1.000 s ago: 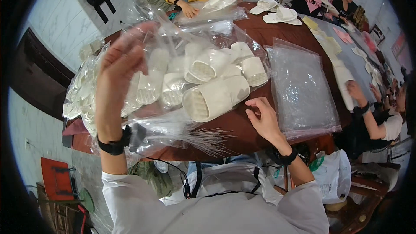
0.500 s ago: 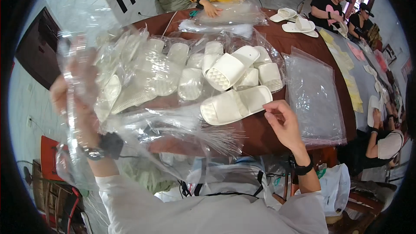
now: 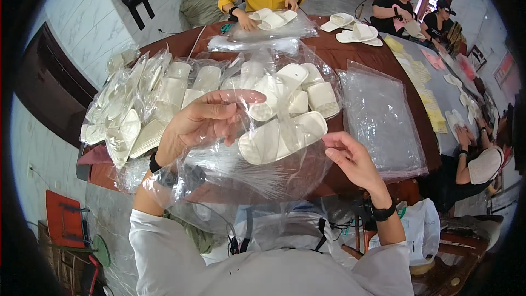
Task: Sorting and packaging white slippers into plastic bags at a work table.
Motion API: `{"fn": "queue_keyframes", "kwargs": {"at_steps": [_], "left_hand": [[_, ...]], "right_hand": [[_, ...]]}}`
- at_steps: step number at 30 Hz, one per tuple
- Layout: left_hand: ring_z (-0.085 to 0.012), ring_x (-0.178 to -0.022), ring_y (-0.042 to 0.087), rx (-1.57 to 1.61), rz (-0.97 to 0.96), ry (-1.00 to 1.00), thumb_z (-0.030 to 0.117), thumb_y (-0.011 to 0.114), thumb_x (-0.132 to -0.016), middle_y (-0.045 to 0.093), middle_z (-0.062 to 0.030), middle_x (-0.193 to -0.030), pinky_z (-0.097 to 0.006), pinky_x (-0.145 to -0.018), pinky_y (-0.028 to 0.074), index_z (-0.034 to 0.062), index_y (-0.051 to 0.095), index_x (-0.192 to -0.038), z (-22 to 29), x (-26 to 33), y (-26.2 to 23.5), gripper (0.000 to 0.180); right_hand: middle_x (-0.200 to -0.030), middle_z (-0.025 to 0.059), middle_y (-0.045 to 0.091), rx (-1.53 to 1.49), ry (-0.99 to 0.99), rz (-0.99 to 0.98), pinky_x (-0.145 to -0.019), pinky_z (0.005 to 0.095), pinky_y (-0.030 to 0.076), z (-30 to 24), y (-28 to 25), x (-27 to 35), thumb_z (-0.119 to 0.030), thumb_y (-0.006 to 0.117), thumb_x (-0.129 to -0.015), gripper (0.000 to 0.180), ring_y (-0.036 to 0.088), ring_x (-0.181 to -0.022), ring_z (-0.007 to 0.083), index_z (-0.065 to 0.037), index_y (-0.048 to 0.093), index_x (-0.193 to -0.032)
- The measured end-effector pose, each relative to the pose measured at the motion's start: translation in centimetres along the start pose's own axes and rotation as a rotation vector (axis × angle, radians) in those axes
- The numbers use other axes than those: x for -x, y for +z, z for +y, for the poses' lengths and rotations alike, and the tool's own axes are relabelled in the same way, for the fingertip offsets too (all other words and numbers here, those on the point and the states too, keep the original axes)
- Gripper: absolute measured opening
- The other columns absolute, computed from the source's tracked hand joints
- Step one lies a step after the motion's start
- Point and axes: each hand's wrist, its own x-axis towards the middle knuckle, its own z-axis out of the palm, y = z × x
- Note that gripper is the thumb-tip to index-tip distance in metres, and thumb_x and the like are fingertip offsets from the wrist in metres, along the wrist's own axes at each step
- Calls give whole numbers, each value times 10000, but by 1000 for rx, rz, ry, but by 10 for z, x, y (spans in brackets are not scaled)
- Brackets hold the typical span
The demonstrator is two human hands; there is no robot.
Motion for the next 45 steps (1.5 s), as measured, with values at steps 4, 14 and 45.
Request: {"fn": "queue_keyframes", "kwargs": {"at_steps": [4, 14, 45], "left_hand": [[-99, -630, 609, -35, -80, -39, 117, 580, -920, 572, -21, -741, -269, -575, 571, -88, 420, -1332, -7, -12, 2, 488], [-68, -771, 598, -335, 189, -132, 104, 613, -917, 648, -22, -927, -220, -643, 510, 33, 527, -1287, -67, -8, -97, 387], [-75, -811, 565, -642, 320, -138, 277, 598, -936, 614, 6, -860, -231, -701, 487, 43, 633, -1056, -65, -109, -41, 265]], "right_hand": [[-1141, 57, 592, 105, -125, 10, -797, 277, 493, 22, 1, -11, -159, 626, -915, 268, 572, -955, 111, -13, 580, -1135], [-781, -8, 594, -27, 205, 36, -620, 216, 449, 63, -10, 21, -113, 630, -901, 119, 542, -692, 51, -10, 580, -872], [-729, -14, 583, -21, 277, 277, -578, 209, 475, 46, -39, 85, -95, 618, -907, 92, 584, -654, 60, -14, 579, -922]]}}
